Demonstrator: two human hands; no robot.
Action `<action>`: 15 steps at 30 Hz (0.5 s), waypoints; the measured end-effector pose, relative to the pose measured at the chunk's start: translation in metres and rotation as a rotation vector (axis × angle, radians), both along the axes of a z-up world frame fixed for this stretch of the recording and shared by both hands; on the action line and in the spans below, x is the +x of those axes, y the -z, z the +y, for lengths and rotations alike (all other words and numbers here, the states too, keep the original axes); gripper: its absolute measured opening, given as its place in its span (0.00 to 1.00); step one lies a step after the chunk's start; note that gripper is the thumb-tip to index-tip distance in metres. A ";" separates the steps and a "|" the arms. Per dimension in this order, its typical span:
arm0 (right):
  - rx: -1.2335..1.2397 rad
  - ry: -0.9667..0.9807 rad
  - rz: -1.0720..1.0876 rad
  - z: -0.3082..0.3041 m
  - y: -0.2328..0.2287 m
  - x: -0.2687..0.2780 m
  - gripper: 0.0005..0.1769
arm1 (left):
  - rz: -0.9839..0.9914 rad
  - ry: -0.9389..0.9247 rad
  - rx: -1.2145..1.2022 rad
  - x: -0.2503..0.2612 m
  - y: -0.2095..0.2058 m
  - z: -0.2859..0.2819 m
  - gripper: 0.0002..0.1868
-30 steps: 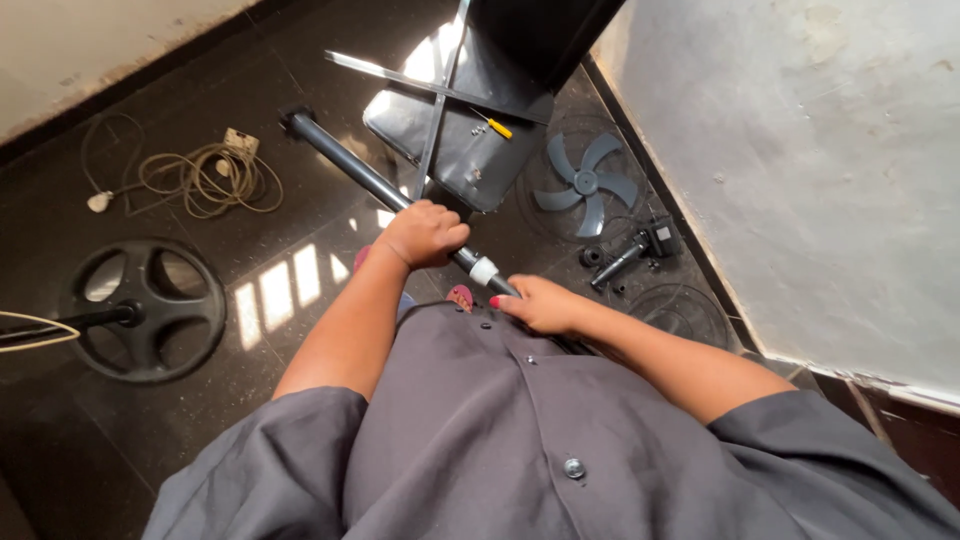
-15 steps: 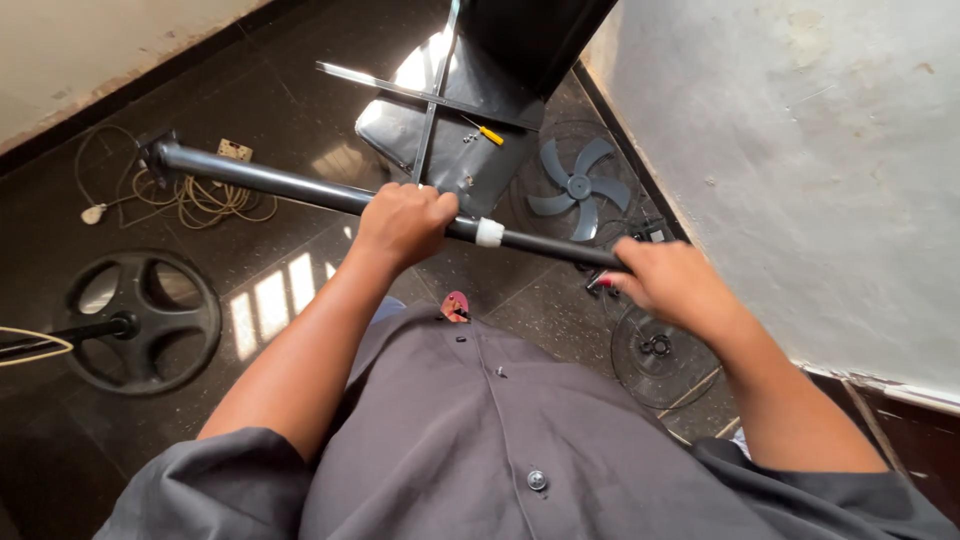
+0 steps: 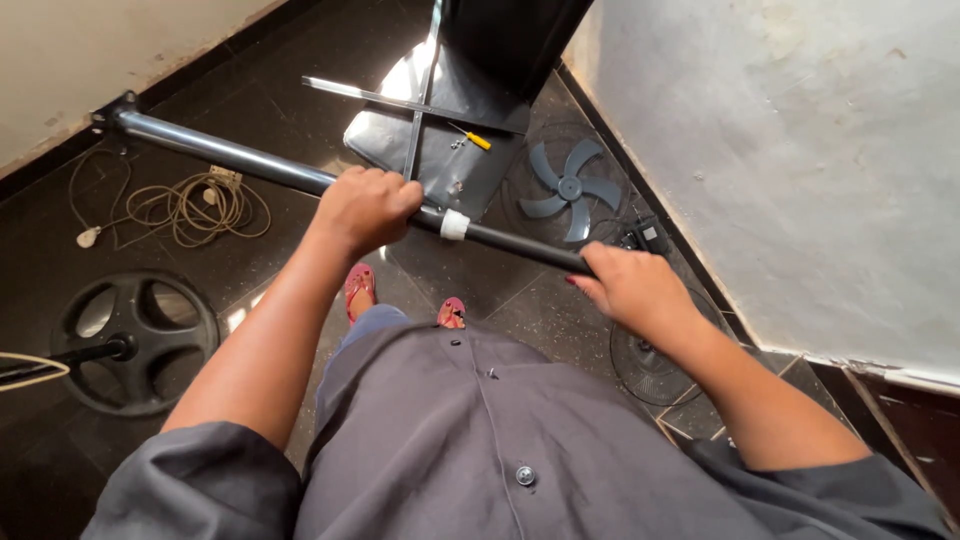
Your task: The person uses a yellow screwdriver to loosen and remove screws from a metal fan stand base. After detaching the central pole, they slide a white plastic sleeve onto the pole and place the assembly on the floor.
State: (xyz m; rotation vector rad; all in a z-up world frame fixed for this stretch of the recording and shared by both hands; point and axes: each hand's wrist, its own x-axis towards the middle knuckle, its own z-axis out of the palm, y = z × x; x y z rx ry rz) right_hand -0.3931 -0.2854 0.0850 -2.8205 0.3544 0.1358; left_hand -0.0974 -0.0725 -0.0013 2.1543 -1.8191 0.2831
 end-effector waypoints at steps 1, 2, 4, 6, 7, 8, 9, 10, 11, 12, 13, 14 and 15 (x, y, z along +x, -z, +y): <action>0.011 0.011 0.038 0.003 -0.003 -0.001 0.19 | 0.001 0.002 0.008 0.006 0.005 0.009 0.04; 0.022 0.022 0.077 0.006 -0.004 -0.003 0.20 | -0.012 0.010 -0.001 0.010 0.009 0.018 0.04; 0.156 0.054 0.167 0.012 -0.002 -0.006 0.20 | -0.044 0.035 -0.023 0.013 0.014 0.024 0.05; 0.400 0.078 0.275 0.015 0.003 -0.008 0.19 | -0.095 0.071 -0.081 0.014 0.016 0.025 0.06; 0.582 0.107 0.325 0.017 0.007 -0.010 0.19 | -0.117 0.093 -0.107 0.014 0.017 0.024 0.06; 0.764 0.136 0.374 0.020 0.012 -0.011 0.20 | -0.154 0.114 -0.143 0.014 0.018 0.023 0.06; 0.944 0.160 0.422 0.020 0.016 -0.011 0.21 | -0.194 0.130 -0.181 0.016 0.019 0.022 0.07; 1.100 0.252 0.508 0.019 0.019 -0.013 0.21 | -0.233 0.147 -0.217 0.018 0.021 0.022 0.07; 1.260 0.351 0.602 0.019 0.021 -0.018 0.21 | -0.214 0.158 -0.221 0.016 0.025 0.024 0.07; 1.418 0.453 0.696 0.020 0.022 -0.022 0.21 | -0.196 0.169 -0.224 0.015 0.029 0.026 0.07; 1.373 0.428 0.683 0.020 0.024 -0.022 0.21 | -0.183 0.183 -0.231 0.018 0.032 0.025 0.07; 1.328 0.403 0.671 0.020 0.025 -0.020 0.21 | -0.183 0.174 -0.219 0.021 0.035 0.025 0.07; 1.280 0.379 0.665 0.019 0.025 -0.019 0.21 | -0.177 0.160 -0.208 0.021 0.038 0.023 0.07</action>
